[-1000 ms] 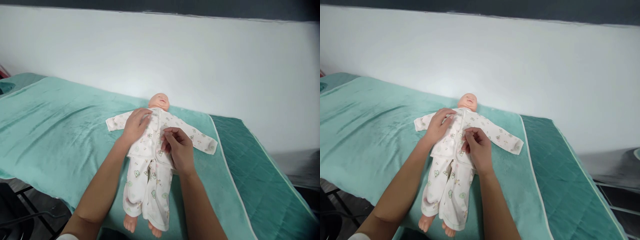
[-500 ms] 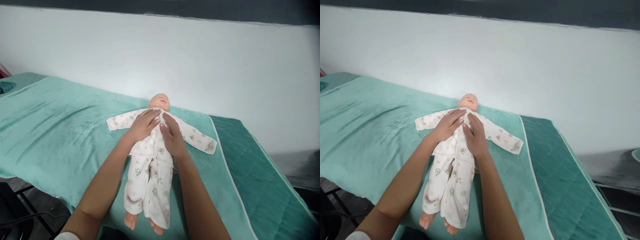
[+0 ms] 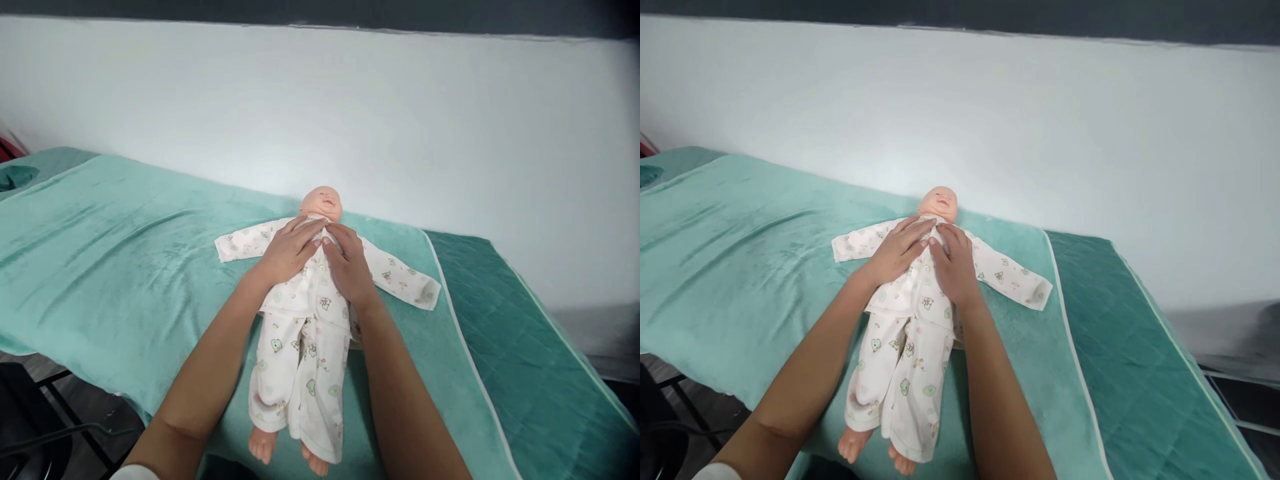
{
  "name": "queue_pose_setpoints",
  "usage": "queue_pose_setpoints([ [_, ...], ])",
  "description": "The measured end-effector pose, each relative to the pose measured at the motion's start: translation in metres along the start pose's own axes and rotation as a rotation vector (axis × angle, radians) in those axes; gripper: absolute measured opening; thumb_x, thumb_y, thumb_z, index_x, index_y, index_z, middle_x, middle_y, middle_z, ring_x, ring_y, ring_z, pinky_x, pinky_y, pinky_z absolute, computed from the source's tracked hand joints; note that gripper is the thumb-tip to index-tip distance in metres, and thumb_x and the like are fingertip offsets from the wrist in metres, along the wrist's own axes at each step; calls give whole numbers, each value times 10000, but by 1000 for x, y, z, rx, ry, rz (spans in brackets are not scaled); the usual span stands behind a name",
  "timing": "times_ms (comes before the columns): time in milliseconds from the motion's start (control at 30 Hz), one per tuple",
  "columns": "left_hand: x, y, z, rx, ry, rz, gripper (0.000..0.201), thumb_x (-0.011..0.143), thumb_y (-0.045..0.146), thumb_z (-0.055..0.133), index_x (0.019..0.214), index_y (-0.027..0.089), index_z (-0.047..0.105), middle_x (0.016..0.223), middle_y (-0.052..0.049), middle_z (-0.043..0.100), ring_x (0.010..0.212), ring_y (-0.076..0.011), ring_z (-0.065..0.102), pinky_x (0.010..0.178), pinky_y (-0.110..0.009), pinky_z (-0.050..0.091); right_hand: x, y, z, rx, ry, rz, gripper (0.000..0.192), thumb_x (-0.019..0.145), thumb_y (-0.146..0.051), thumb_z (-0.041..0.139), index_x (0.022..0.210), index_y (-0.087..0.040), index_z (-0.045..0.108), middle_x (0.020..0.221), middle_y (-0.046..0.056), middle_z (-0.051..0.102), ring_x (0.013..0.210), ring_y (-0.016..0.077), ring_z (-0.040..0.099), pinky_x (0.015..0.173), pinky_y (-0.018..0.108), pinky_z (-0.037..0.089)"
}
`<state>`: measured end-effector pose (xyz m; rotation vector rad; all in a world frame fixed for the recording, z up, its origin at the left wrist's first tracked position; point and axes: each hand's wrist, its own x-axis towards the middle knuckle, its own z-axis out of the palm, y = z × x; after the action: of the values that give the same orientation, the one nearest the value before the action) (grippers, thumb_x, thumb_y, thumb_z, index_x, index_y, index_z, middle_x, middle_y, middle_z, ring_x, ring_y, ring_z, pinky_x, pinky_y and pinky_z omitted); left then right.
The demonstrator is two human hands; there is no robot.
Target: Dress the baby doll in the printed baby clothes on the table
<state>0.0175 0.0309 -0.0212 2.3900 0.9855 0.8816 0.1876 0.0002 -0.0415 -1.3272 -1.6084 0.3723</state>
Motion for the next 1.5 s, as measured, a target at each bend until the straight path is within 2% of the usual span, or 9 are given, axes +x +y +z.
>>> queue_pose_setpoints([
  [200,1,4,-1,-41,21,-49,477,1019,405,366,1470,288,470,1516,-12,516,1461,-242,345,1207,-450,337,0,2,1,-14,-30,69,453,968,-527,458,1308,-275,623,1469,91,512,1399,259,414,1197,518,278],
  [633,0,6,-2,-61,28,-69,471,1012,403,390,1452,270,495,1509,-16,522,1442,-250,361,1210,-460,332,7,10,0,25,-65,115,531,939,-627,470,1342,-315,620,1523,61,479,1442,273,375,1219,534,242],
  [1233,-1,2,-2,-51,24,-42,466,1014,386,380,1459,299,487,1537,12,494,1467,-235,350,1219,-445,327,1,10,-2,94,-44,87,486,949,-579,498,1342,-322,622,1529,47,488,1443,256,390,1216,527,270],
  [1500,-1,2,-1,-54,60,-25,458,1014,428,397,1436,283,504,1502,-22,528,1436,-233,395,1207,-438,340,-1,7,-2,139,-12,119,448,936,-543,524,1290,-296,644,1511,60,507,1432,257,408,1218,530,261],
])
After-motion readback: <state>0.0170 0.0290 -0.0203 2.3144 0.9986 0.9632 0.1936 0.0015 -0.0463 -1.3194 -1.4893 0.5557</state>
